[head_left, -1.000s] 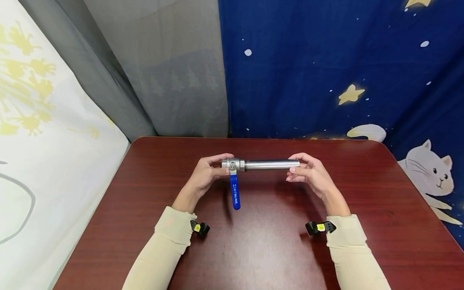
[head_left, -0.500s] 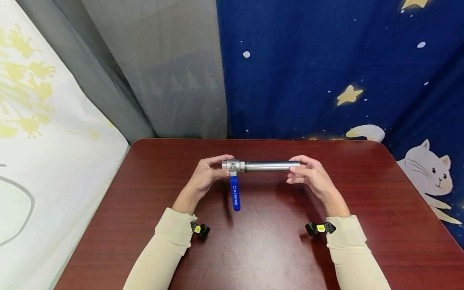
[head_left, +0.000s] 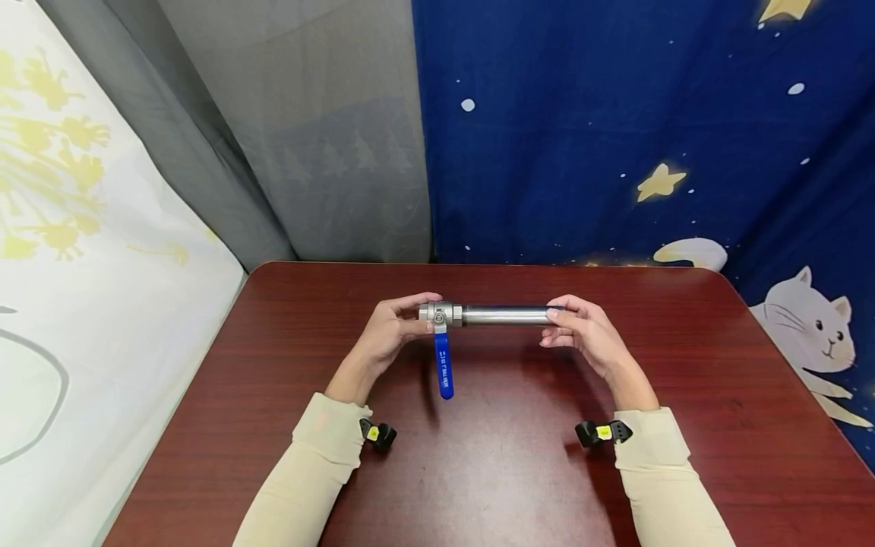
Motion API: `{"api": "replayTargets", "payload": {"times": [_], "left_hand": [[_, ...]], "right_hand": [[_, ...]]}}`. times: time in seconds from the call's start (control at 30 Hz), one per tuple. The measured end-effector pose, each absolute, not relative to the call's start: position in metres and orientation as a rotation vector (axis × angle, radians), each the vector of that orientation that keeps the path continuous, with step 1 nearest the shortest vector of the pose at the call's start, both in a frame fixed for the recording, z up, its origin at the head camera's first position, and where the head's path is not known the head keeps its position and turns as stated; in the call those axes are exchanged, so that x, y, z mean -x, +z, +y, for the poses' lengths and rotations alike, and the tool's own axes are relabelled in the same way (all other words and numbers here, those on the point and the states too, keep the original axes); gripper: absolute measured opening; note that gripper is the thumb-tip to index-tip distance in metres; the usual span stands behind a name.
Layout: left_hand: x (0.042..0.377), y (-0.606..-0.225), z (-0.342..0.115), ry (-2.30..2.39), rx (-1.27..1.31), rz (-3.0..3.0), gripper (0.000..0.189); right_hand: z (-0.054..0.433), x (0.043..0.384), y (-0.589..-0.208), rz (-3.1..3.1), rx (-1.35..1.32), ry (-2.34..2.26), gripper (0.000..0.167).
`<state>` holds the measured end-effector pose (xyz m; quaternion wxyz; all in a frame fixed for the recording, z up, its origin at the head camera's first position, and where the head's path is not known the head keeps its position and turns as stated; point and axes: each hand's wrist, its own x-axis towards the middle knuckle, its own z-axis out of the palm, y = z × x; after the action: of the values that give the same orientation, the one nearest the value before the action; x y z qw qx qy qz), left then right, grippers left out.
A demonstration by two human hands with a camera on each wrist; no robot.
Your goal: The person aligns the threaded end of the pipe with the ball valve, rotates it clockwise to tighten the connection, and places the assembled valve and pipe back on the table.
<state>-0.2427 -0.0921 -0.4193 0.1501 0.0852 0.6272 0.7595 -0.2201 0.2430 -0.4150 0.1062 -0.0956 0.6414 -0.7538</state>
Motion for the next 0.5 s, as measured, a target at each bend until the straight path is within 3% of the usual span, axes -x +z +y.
{"api": "replayTargets", "payload": {"times": [0.27,0.5], "left_hand": [[0.2437,-0.4204,-0.0925,2.186,-0.226,1.797,0.047],[0.2454,-0.4214,-0.0927,2.185,-0.225,1.801,0.049]], "right_hand": [[0.2424,0.2200,-0.4158,1.884,0.371,-2.225,0.026],[0.2428,0.2213,-0.4153,1.878,0.345,-2.204,0.020]]}}
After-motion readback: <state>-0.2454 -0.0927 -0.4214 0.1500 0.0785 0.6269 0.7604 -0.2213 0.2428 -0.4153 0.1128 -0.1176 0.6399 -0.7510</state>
